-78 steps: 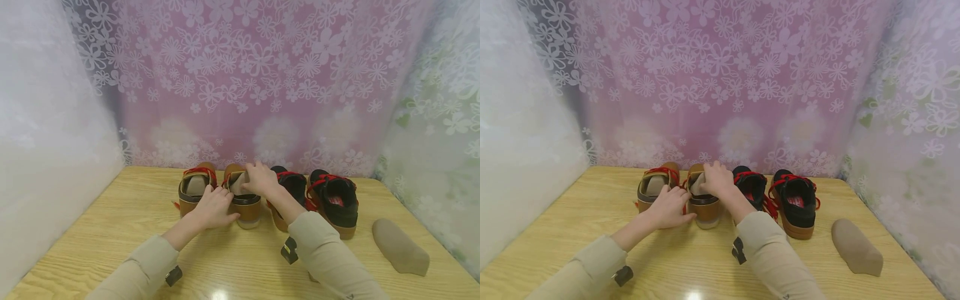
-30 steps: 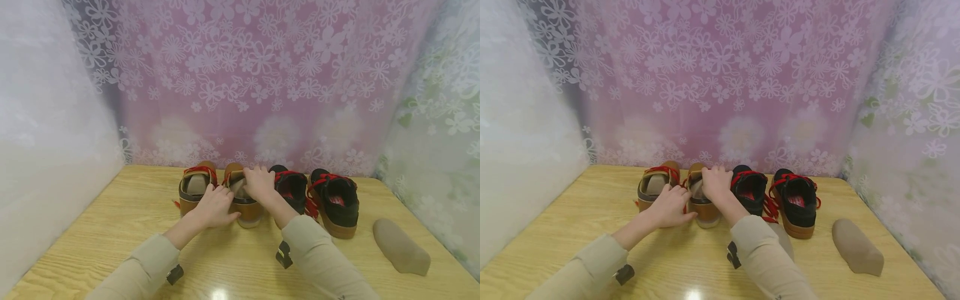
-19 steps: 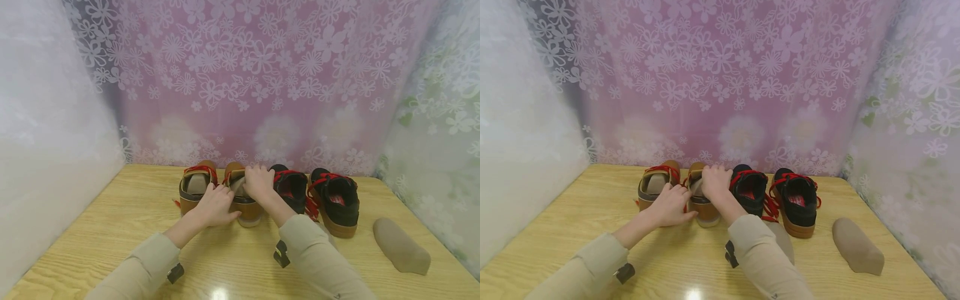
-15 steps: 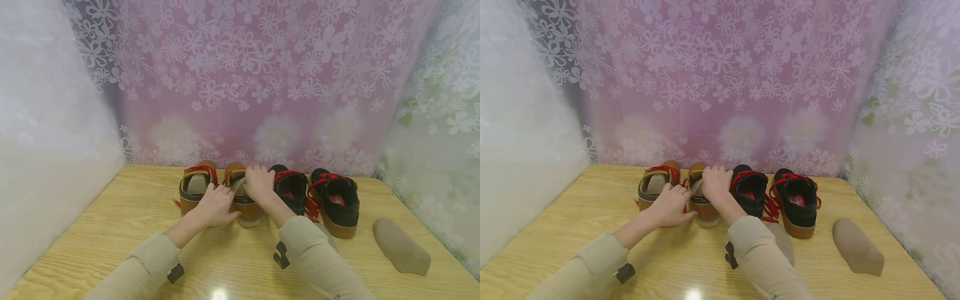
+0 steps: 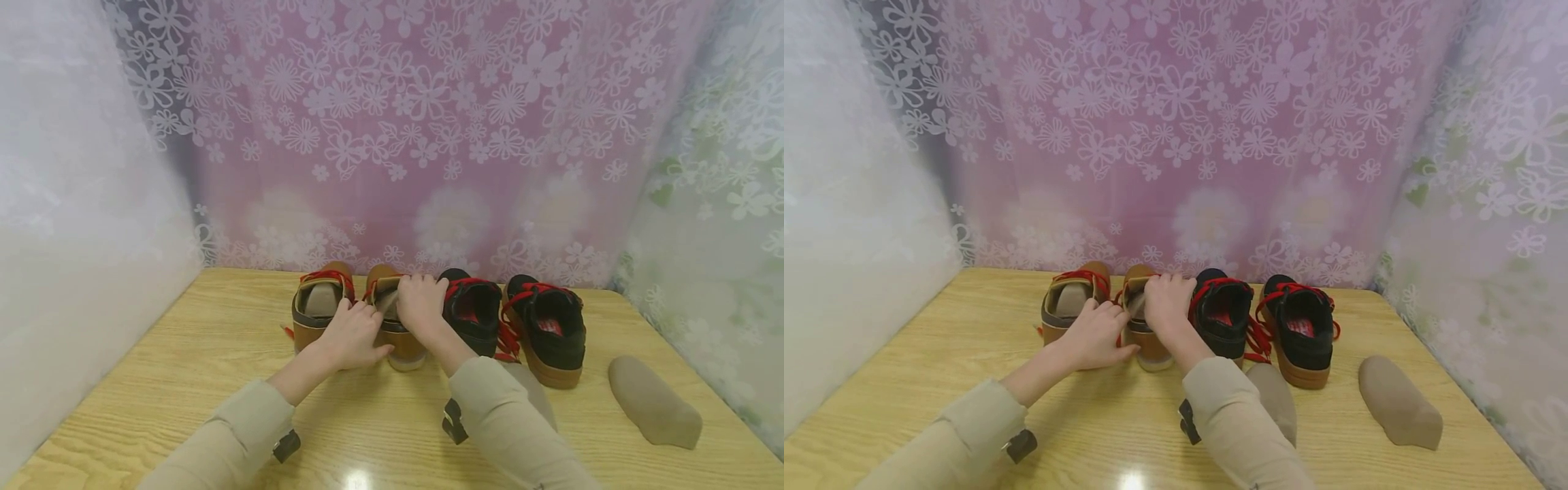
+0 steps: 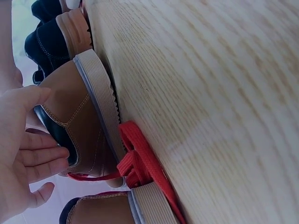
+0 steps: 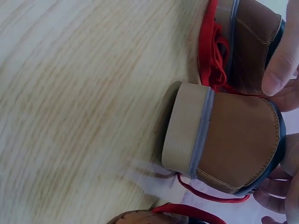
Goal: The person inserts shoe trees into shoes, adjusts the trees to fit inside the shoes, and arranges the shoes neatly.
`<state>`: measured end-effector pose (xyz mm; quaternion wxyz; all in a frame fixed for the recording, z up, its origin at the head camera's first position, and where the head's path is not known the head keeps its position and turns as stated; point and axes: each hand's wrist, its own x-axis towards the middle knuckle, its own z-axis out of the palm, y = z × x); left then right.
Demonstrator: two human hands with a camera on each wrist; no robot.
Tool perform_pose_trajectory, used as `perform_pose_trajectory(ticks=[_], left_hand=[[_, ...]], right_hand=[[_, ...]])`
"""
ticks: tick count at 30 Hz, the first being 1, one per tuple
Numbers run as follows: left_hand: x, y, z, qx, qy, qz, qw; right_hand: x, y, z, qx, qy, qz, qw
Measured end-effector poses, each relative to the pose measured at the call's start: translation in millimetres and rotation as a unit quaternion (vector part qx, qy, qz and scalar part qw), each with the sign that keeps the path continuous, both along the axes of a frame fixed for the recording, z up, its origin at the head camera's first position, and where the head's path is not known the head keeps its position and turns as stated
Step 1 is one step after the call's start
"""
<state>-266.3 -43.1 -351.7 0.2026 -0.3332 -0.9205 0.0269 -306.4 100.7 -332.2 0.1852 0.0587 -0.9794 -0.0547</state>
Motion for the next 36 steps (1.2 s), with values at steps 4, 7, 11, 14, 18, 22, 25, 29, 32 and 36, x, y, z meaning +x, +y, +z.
perform_pose_trajectory(ticks=[4,7,11,14,18,22,25,29,32,36], left_hand=[[-0.2,0.1,0.1,0.001,-0.001,0.001,1.0],[0.0,0.2,0.5,0.002,-0.003,0.0,1.0],[-0.1,0.7,0.3,0.003,-0.006,0.0,1.0],[-0.4,0.9,-0.3,0.001,-0.009,0.001,1.0],[-0.7,1.2,-0.8,-0.002,-0.006,0.003,1.0],[-1.8,1.5,-2.0,-0.002,0.0,0.005,1.0],[-1.8,1.6,-2.0,-0.002,0.0,0.003,1.0],[-1.3,1.3,-1.3,-0.003,-0.002,0.004,1.0],[-1.1,1.2,-1.2,-0.002,0.0,0.005,1.0],[-0.5,1.0,-0.7,-0.001,0.002,0.005,1.0]], right_hand=[[0.2,-0.8,-1.6,-0.003,0.009,0.001,1.0],[0.2,-1.0,-2.3,-0.004,0.008,-0.003,1.0],[0.2,-0.9,-3.3,-0.007,0.0,-0.008,1.0],[0.1,-0.6,-4.3,-0.011,-0.004,-0.012,1.0],[-0.4,-0.3,-6.1,-0.016,0.005,-0.013,1.0],[-1.3,-0.3,-7.7,-0.022,0.02,-0.013,0.999],[-1.3,-0.4,-8.5,-0.03,0.023,-0.015,0.999],[-0.8,-0.5,-8.8,-0.037,0.022,-0.015,0.999],[-0.9,-0.8,-8.8,-0.03,0.024,-0.012,0.999],[-0.8,-1.3,-8.7,-0.022,0.021,-0.017,0.999]])
